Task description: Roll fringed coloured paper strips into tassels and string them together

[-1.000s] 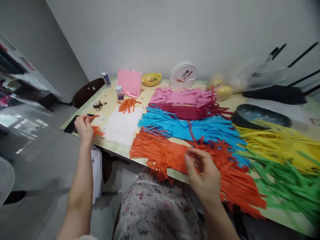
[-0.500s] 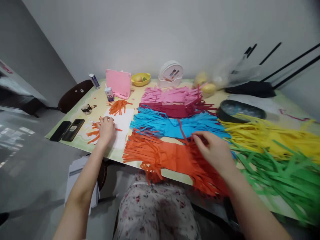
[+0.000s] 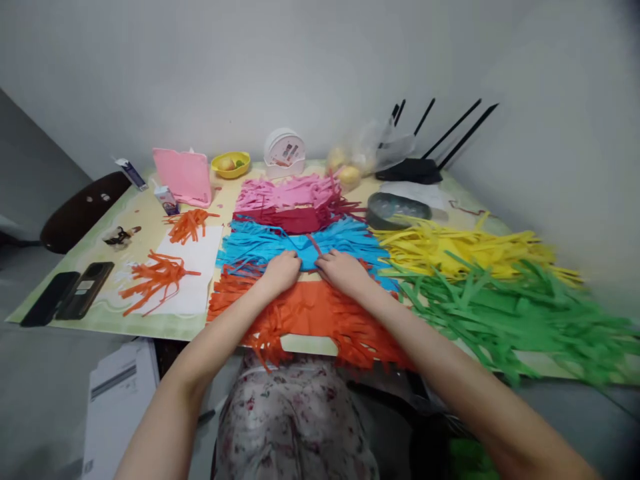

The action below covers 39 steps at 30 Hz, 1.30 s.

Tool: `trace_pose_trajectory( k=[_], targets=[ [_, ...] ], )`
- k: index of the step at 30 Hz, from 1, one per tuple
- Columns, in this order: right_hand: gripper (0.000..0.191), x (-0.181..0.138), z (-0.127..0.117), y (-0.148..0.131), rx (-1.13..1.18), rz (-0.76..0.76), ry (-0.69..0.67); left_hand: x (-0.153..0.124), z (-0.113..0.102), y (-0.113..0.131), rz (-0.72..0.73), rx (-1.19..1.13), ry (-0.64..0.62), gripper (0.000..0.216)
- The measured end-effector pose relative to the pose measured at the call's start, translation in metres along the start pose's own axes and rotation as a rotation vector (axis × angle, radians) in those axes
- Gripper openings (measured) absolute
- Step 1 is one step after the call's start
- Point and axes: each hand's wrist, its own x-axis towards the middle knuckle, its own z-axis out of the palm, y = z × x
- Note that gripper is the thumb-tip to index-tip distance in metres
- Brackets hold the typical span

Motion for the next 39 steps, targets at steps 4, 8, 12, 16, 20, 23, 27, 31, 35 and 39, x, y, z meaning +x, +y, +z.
trace_pose_trajectory(
  k=[4, 8, 12, 16, 20, 23, 27, 31, 35, 39],
  targets=[
    [0.028, 0.005, -0.006, 0.005, 0.021, 0.035, -0.032, 0.002, -0.007, -0.005, -0.01, 0.019, -0.052, 0.027],
    [0.023, 0.019, -0.01, 0.011, 0.079, 0.102, -0.058, 0.01, -0.014, -0.005, -0.02, 0.002, -0.088, 0.026],
    [0.015, 0.029, -0.011, 0.016, 0.159, 0.164, -0.083, 0.018, -0.015, -0.012, -0.028, -0.031, -0.106, 0.029],
    [0.008, 0.034, -0.015, 0.02, 0.247, 0.197, -0.102, 0.023, -0.02, -0.021, -0.027, -0.079, -0.117, 0.032],
    [0.013, 0.036, -0.024, 0.025, 0.323, 0.199, -0.118, 0.026, -0.026, -0.027, -0.03, -0.119, -0.113, 0.027],
    [0.02, 0.031, -0.03, 0.023, 0.337, 0.196, -0.079, 0.026, -0.024, -0.026, -0.06, -0.117, -0.07, 0.022],
    [0.029, 0.015, -0.027, -0.007, 0.315, 0.165, 0.047, 0.025, -0.021, -0.016, -0.139, -0.102, 0.068, 0.023],
    [0.036, 0.016, -0.009, -0.05, 0.35, 0.089, 0.062, 0.022, -0.034, -0.004, -0.16, -0.109, 0.242, 0.02],
    [0.041, 0.045, 0.002, -0.053, 0.405, 0.193, 0.104, 0.015, -0.06, -0.007, -0.209, -0.096, 0.454, 0.02],
    [0.035, 0.065, 0.002, -0.025, 0.467, 0.351, 0.132, 0.006, -0.09, -0.05, -0.327, -0.245, 0.799, 0.01]
  ],
)
